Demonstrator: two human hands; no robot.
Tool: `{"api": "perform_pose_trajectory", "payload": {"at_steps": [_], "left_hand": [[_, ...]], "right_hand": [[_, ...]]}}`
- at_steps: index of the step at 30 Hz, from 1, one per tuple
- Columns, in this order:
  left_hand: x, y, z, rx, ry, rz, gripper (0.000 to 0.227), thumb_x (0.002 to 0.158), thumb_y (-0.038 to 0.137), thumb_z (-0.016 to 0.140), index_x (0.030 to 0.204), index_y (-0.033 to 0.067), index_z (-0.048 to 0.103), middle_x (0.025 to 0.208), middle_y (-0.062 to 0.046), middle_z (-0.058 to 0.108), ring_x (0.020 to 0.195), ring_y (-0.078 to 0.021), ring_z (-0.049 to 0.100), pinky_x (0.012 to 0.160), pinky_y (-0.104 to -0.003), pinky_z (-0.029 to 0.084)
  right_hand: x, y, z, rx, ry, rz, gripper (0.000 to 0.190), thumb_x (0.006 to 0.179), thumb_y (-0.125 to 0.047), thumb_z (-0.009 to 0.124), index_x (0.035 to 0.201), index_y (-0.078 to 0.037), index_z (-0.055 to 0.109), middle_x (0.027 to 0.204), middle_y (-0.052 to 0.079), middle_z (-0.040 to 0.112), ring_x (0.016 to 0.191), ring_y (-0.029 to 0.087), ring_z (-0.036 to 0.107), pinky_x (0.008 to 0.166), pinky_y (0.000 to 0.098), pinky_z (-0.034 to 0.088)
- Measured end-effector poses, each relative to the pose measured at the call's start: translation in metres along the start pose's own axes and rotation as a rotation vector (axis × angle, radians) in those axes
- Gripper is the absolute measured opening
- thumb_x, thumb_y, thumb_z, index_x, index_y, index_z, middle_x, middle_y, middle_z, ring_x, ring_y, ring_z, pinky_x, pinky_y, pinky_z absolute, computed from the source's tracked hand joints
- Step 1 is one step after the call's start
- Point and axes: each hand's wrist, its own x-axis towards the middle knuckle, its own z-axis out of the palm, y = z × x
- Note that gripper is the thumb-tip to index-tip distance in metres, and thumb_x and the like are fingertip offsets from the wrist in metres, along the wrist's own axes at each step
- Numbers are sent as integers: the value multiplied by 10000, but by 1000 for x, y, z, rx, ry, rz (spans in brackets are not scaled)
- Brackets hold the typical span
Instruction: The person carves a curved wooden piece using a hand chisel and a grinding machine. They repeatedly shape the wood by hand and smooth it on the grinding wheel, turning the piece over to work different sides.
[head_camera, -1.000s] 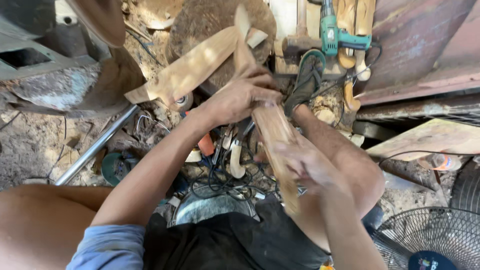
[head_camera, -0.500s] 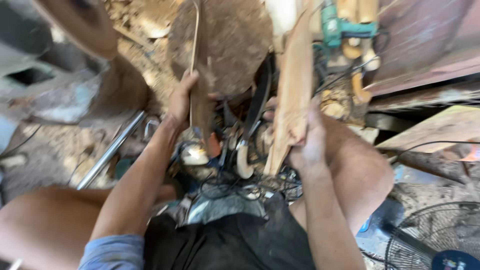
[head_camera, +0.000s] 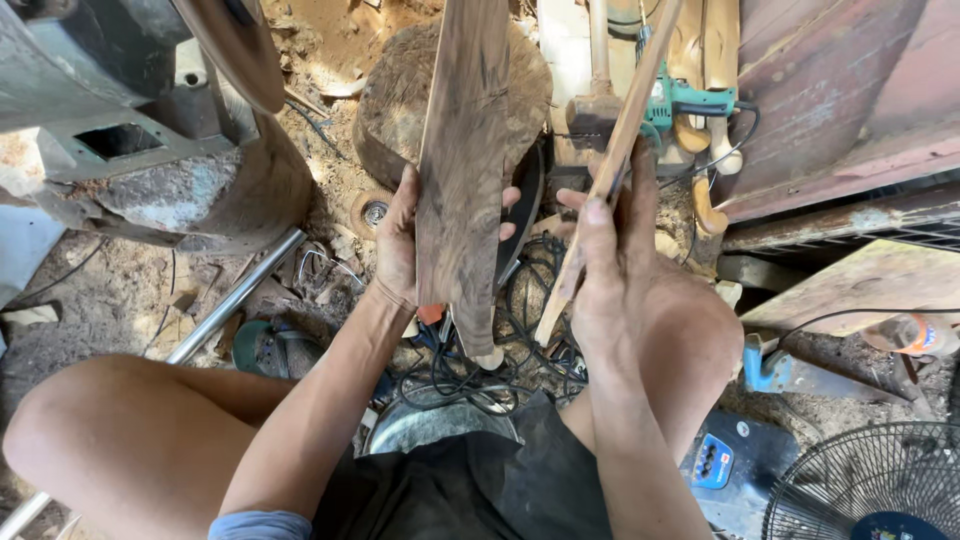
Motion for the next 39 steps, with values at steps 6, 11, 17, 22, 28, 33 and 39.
{"api": "perform_pose_trajectory", "payload": {"at_steps": [6, 11, 17, 22, 28, 33, 39], "left_hand": [[2, -6, 2, 142, -1, 11, 829, 1036, 591, 507, 1623, 30, 340, 1497, -211, 503, 1360, -329, 545, 1126, -510, 528], [4, -29, 5, 261, 153, 97, 761, 1035, 579, 489, 1598, 85, 359, 1515, -181, 514, 1361, -293, 555, 1129, -441, 519], [5, -19, -12, 176, 155, 110, 636, 1034, 444, 610, 1506, 78, 390, 1324, -264, 592, 1172, -335, 657, 975, -449, 588], [3, -5, -10, 164, 265, 193, 664, 912, 303, 740, 1406, 182, 313, 1146, -143, 617, 1068, -305, 661, 886, -503, 616], [8, 6, -13, 264, 332, 218, 586, 902, 265, 723, 1381, 172, 398, 1196, -153, 646, 1067, -288, 704, 897, -466, 645], [3, 15, -29, 372, 315, 192, 574, 955, 202, 719, 1401, 74, 382, 1199, -219, 685, 1022, -286, 738, 858, -456, 661], [0, 19, -32, 562, 493, 213, 543, 906, 51, 713, 1372, 86, 436, 1151, -169, 685, 938, -245, 739, 808, -399, 678]], "right_hand": [[-14, 17, 25, -484, 21, -279, 693, 1108, -426, 490, 1650, -56, 265, 1597, 265, 347, 1389, 379, 408, 1093, 471, 395], [-25, 47, 61, -797, -203, -189, 662, 1127, -468, 434, 1643, -73, 305, 1648, 331, 265, 1518, 477, 251, 1244, 568, 252], [-12, 54, 36, -488, -398, 84, 653, 1118, -494, 396, 1619, -76, 366, 1665, 322, 244, 1545, 438, 222, 1269, 520, 221], [-29, 35, 25, 62, -613, 355, 877, 1020, -380, 612, 1613, -34, 67, 1664, 270, 241, 1544, 330, 295, 1246, 432, 294], [-46, 37, 27, -458, -546, 301, 816, 992, -338, 620, 1608, 7, 210, 1611, 252, 404, 1487, 324, 443, 1195, 367, 366], [-65, 35, 16, -604, -639, 152, 828, 1028, -289, 628, 1627, 30, 153, 1652, 301, 320, 1549, 399, 340, 1247, 397, 291], [-75, 28, 14, -148, -614, 511, 884, 991, -258, 619, 1636, -12, 68, 1667, 224, 283, 1524, 322, 328, 1200, 394, 301]]}}
